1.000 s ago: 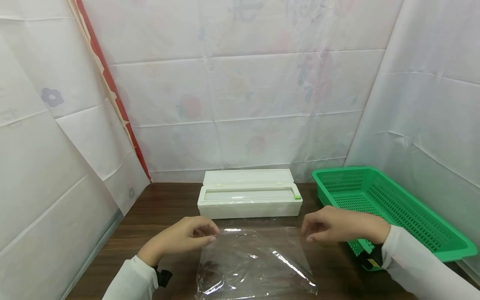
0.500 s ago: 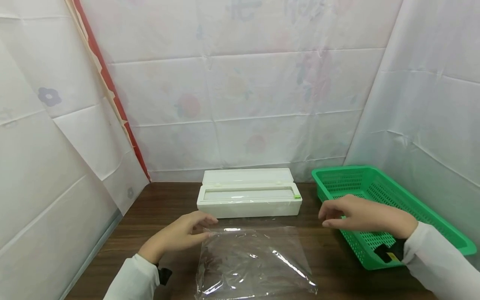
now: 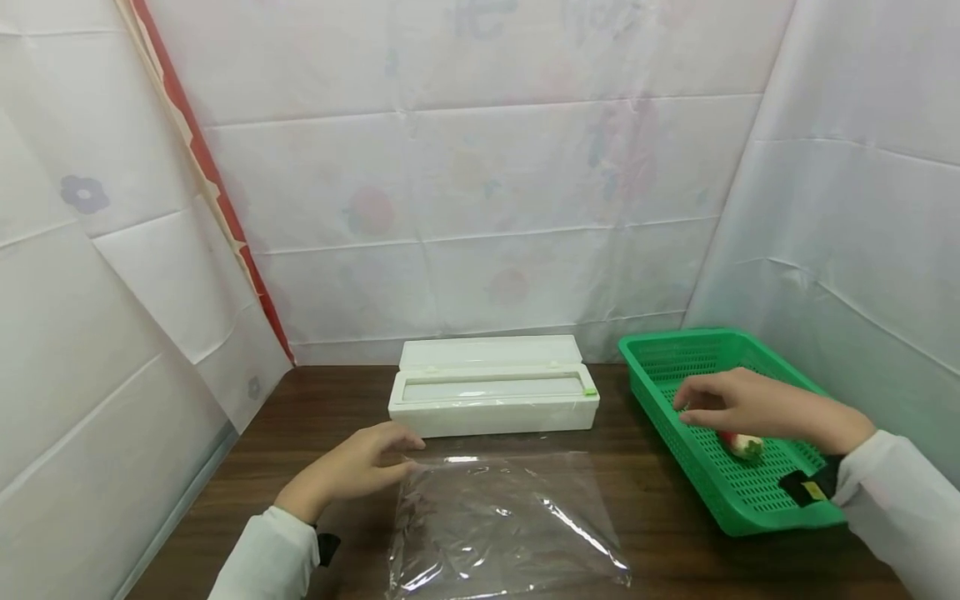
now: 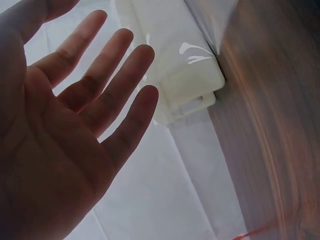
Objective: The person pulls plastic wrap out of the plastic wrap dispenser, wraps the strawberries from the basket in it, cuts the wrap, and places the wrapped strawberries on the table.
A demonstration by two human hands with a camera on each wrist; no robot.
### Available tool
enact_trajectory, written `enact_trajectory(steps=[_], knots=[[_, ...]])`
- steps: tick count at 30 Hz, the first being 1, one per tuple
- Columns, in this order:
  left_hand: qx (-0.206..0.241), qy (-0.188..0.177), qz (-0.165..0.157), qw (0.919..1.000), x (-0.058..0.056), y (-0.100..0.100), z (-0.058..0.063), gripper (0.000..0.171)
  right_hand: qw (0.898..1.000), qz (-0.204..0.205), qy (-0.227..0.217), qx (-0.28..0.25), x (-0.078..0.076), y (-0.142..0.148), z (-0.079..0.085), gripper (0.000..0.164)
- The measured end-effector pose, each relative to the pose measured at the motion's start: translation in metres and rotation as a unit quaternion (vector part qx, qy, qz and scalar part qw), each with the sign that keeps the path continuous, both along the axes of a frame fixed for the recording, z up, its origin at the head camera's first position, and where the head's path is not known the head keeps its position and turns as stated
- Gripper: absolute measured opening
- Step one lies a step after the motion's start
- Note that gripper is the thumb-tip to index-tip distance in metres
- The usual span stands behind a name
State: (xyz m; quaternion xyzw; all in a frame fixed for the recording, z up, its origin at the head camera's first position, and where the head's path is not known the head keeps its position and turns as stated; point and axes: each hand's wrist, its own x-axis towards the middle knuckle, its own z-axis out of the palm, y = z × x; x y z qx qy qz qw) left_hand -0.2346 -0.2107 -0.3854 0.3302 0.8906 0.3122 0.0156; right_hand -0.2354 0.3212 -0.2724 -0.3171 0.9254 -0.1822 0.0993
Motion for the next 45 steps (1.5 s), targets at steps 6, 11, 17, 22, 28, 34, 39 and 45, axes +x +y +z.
enact_trajectory(steps=[6,11,17,22,28,34,39,45], knots=[[-0.013,-0.008,0.024,0.9996,0.000,-0.009,-0.004,0.032,1.000,-0.019,0.011,0.004,-0.007,0.017,-0.004,0.023],[-0.013,-0.005,0.044,0.9990,-0.002,-0.016,-0.005,0.032,0.999,-0.048,0.003,0.015,-0.016,0.029,-0.008,0.029],[0.002,-0.025,0.045,0.9987,-0.001,-0.020,-0.007,0.033,0.997,-0.070,-0.017,0.042,-0.027,0.039,-0.015,0.036],[0.012,-0.035,0.043,0.9984,0.001,-0.021,-0.007,0.032,0.995,-0.083,-0.023,0.056,-0.037,0.046,-0.021,0.038],[0.007,-0.028,0.065,0.9974,0.002,-0.026,-0.006,0.034,0.991,-0.099,-0.030,0.079,-0.047,0.052,-0.028,0.040],[0.001,-0.034,0.077,0.9965,0.003,-0.031,-0.006,0.037,0.988,-0.119,-0.052,0.086,-0.051,0.055,-0.036,0.048],[-0.003,-0.034,0.088,0.9955,0.004,-0.036,-0.005,0.042,0.984,-0.126,-0.064,0.108,-0.058,0.057,-0.040,0.057],[-0.004,-0.040,0.101,0.9940,0.004,-0.041,-0.006,0.045,0.978,-0.140,-0.076,0.132,-0.066,0.062,-0.049,0.065]])
